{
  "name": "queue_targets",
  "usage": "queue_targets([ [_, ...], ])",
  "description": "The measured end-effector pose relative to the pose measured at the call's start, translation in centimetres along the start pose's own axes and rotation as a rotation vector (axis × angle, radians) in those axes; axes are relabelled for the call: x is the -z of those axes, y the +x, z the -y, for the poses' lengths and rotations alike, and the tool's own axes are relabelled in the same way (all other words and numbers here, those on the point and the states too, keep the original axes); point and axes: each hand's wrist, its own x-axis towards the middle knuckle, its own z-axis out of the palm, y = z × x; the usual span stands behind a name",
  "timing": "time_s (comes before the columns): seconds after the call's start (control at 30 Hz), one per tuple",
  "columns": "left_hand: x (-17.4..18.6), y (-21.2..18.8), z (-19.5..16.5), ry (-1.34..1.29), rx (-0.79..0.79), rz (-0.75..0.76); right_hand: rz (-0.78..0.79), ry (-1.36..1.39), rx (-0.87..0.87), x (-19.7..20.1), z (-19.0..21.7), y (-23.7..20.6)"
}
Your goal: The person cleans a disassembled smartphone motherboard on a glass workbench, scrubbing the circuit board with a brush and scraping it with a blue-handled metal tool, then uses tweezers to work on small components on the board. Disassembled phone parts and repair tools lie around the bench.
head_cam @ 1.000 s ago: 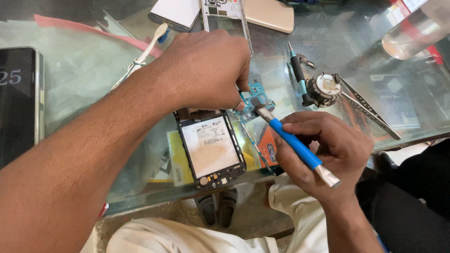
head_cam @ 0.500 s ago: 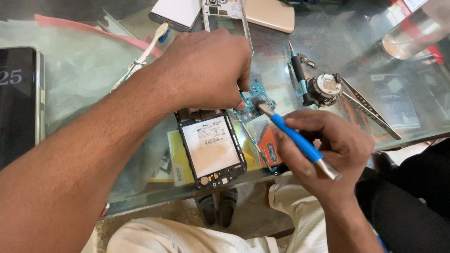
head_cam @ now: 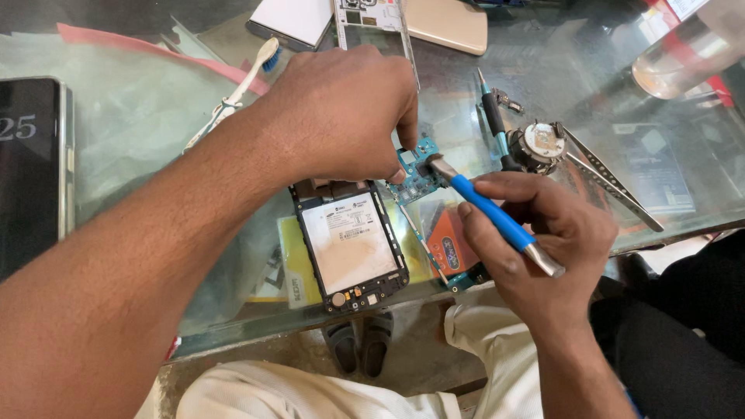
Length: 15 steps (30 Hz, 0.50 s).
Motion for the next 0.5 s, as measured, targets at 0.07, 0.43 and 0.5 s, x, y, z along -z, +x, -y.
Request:
queue_targets([
  [0.07, 0.08, -0.06, 0.07, 0.007, -0.010, -0.011, 0.048, 0.004, 0.128, -0.06, 0.00, 0.00],
  [0.43, -0.26, 0.06, 0.34, 0.040, -0.030, -0.026, 0.076, 0.036, 0.082, -0.46, 0.50, 0.36],
  [0.5, -0.26, 0.07, 0.30, 0.045, -0.014, -0.002, 0.042, 0.010, 0.030, -0.52, 0.59, 0.41],
])
